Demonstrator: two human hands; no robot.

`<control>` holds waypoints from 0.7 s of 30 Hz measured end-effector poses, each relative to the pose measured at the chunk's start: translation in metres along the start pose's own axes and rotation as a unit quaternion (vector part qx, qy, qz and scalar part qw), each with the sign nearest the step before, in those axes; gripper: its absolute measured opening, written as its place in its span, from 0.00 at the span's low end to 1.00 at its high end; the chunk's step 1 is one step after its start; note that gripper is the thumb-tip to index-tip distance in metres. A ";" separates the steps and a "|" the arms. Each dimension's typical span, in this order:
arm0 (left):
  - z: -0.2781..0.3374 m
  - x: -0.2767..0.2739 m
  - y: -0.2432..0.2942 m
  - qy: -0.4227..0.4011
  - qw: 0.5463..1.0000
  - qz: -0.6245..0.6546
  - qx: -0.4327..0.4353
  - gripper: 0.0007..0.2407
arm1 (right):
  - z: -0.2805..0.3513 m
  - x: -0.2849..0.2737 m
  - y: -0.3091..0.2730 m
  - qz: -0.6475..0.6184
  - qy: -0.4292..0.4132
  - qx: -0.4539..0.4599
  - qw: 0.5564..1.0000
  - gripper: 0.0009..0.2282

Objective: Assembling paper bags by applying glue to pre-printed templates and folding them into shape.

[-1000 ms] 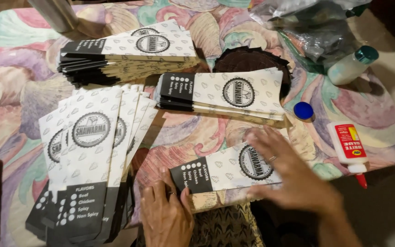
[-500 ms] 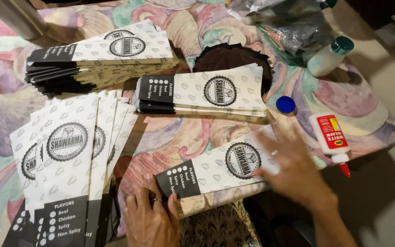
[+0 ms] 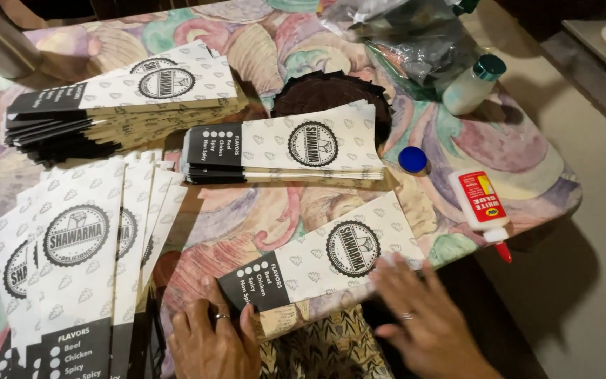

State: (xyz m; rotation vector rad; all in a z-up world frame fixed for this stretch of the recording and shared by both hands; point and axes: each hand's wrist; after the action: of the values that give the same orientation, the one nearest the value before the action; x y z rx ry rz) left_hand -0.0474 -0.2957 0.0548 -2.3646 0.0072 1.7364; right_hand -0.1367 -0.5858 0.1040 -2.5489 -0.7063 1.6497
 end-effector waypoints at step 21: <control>-0.025 -0.025 0.009 0.158 0.897 0.311 0.273 0.08 | -0.029 -0.023 0.037 -0.082 0.081 -0.096 0.989 0.08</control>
State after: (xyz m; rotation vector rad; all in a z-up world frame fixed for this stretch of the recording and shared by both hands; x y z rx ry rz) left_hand -0.0323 -0.3120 0.0836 -2.2766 1.2467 1.2589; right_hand -0.1057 -0.6215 0.1269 -2.6278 -1.0725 1.3678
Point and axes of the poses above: each hand's wrist, its own z-axis away from the middle knuckle, its own x-axis out of the palm, y = z × x, and after that the axes turned 7 degrees about -z, right-handed
